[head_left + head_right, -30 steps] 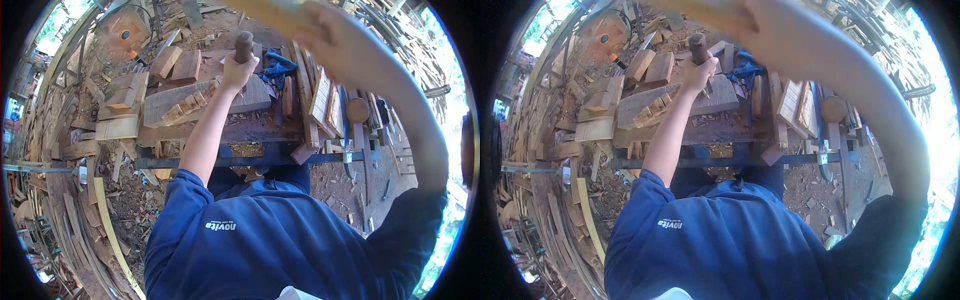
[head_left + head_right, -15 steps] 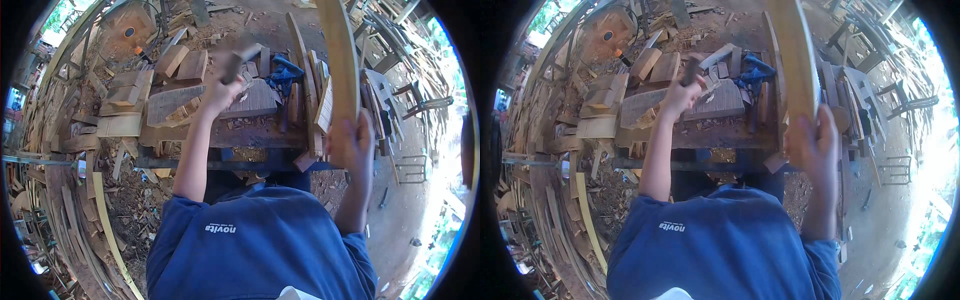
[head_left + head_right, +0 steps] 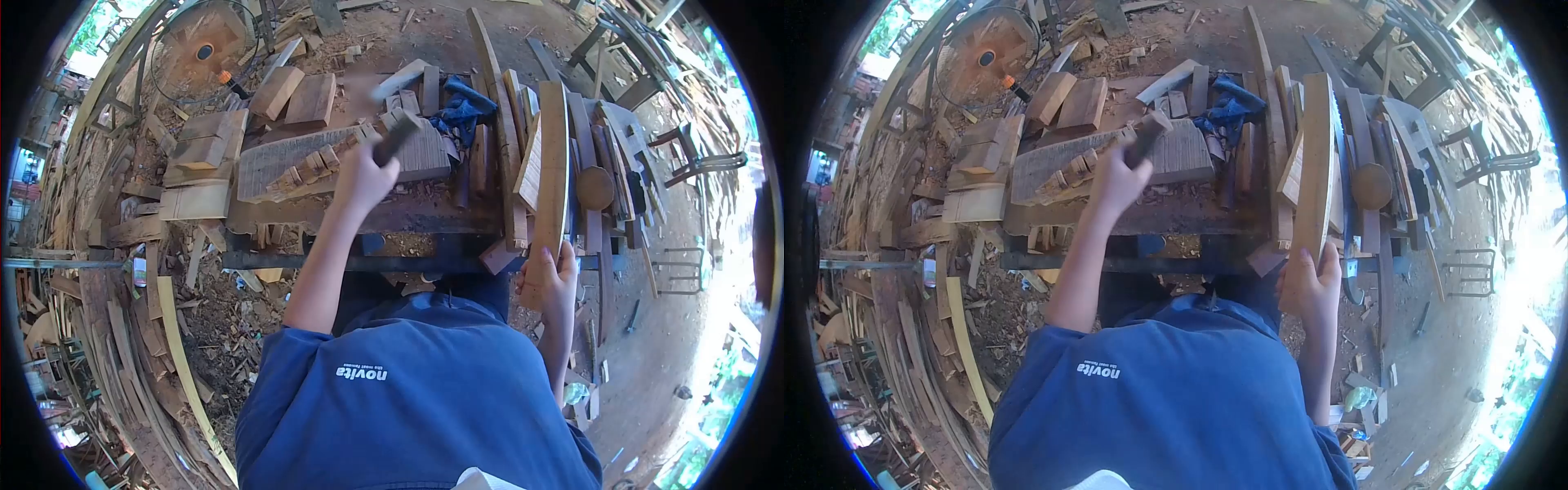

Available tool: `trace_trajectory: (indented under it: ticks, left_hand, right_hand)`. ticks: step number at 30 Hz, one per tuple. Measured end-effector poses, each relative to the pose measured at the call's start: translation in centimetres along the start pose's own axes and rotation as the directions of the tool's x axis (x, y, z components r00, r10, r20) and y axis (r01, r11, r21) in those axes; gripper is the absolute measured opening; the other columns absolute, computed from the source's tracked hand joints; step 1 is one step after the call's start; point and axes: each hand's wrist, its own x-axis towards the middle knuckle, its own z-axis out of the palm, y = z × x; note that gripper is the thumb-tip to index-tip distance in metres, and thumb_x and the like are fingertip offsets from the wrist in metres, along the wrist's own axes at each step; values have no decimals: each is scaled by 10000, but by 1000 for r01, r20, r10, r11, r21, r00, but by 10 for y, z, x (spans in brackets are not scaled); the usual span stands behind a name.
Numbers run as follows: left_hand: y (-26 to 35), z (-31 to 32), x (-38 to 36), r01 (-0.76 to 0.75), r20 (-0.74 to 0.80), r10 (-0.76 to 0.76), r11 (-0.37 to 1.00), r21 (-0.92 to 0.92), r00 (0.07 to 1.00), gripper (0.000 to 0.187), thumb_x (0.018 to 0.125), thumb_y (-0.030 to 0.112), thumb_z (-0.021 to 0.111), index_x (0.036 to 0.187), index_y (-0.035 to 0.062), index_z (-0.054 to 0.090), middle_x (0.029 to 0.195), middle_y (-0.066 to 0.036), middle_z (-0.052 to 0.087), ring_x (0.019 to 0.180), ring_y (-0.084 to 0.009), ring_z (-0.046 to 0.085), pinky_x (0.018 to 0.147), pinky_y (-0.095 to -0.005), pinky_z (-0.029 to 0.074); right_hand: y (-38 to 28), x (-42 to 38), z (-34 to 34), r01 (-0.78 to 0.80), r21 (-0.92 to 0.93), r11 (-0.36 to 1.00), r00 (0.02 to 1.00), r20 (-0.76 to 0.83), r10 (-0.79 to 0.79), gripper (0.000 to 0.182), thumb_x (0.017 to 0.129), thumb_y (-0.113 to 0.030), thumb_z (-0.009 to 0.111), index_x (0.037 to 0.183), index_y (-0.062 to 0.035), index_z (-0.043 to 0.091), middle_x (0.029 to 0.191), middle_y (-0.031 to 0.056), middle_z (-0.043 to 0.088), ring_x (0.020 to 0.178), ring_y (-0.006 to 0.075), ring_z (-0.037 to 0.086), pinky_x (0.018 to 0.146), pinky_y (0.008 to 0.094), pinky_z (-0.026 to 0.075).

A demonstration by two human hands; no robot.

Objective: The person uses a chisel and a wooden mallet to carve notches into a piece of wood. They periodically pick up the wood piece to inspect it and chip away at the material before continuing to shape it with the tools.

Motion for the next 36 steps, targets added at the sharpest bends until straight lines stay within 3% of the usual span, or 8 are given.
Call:
trace_trajectory:
  ticks: [2, 4, 5, 7, 11, 27, 32, 36]
  left_hand:
    - [2, -12, 17, 23, -76, -31, 994, -104, 997, 171, 769, 126, 674, 900, 23, 641, 752, -131, 677, 682, -285, 669, 659, -377, 532]
    - [4, -20, 36, -178, -218, 57, 791, -586, 974, 49, 822, 14, 542, 865, 37, 534, 644, -39, 535, 492, -122, 474, 480, -287, 398]
    - [9, -21, 42, -178, -214, 61, 792, -584, 975, 49, 822, 14, 542, 865, 37, 534, 644, -39, 535, 492, -122, 474, 480, -287, 398]
    - [28, -30, 53, -333, -242, 239, 499, -800, 940, 103, 820, -28, 506, 855, 66, 482, 637, -25, 481, 478, -93, 411, 471, -261, 351]
    - [28, -12, 76, -326, -234, 248, 452, -831, 940, 143, 787, -61, 502, 867, 53, 469, 651, -36, 481, 473, -93, 395, 472, -265, 345]
    - [14, 35, 103, -436, -390, 251, 736, -517, 886, 79, 792, -16, 574, 771, 57, 552, 641, 4, 556, 522, -72, 511, 478, -237, 392]
    - [23, 35, 103, -340, -331, 176, 765, -547, 927, 69, 733, 67, 642, 751, 39, 582, 641, -1, 564, 589, -85, 521, 559, -277, 423]
    - [20, 34, 102, -345, -335, 179, 763, -546, 925, 75, 730, 64, 641, 755, 38, 577, 650, 3, 564, 592, -83, 514, 565, -272, 420]
  right_hand:
    - [3, 2, -2, -6, -5, 1000, 1000, -27, 6, 152, 983, -148, 518, 1082, -41, 477, 698, 82, 577, 524, 151, 588, 461, 291, 500]
    - [6, 2, -1, 15, -2, 1000, 999, -28, -15, 150, 981, -145, 516, 1081, -40, 476, 699, 81, 575, 525, 148, 586, 460, 289, 498]
    - [8, 2, -1, 34, -5, 999, 999, -26, -34, 149, 980, -142, 513, 1079, -38, 474, 699, 80, 574, 526, 145, 584, 459, 288, 496]
    - [6, 0, 3, 14, -1, 1000, 1000, -24, -14, 154, 979, -146, 516, 1083, -39, 474, 699, 76, 572, 527, 141, 582, 460, 287, 494]
    - [7, -1, 3, -12, -24, 1000, 1000, 22, 12, 166, 977, -157, 523, 1090, -45, 474, 698, 66, 568, 530, 132, 575, 465, 281, 486]
    - [5, -2, 3, -102, -110, 989, 993, 55, 109, 183, 996, -188, 524, 1112, -61, 462, 707, 71, 584, 539, 139, 595, 459, 272, 498]
    - [-67, 0, 19, 364, -153, 919, 930, 109, -350, 196, 993, -156, 532, 1132, -29, 478, 745, 57, 594, 550, 103, 563, 474, 240, 446]
    - [-167, -2, 43, 840, 14, 542, 536, 122, -835, 216, 994, -172, 536, 1137, -16, 495, 750, 76, 618, 577, 127, 597, 485, 254, 456]
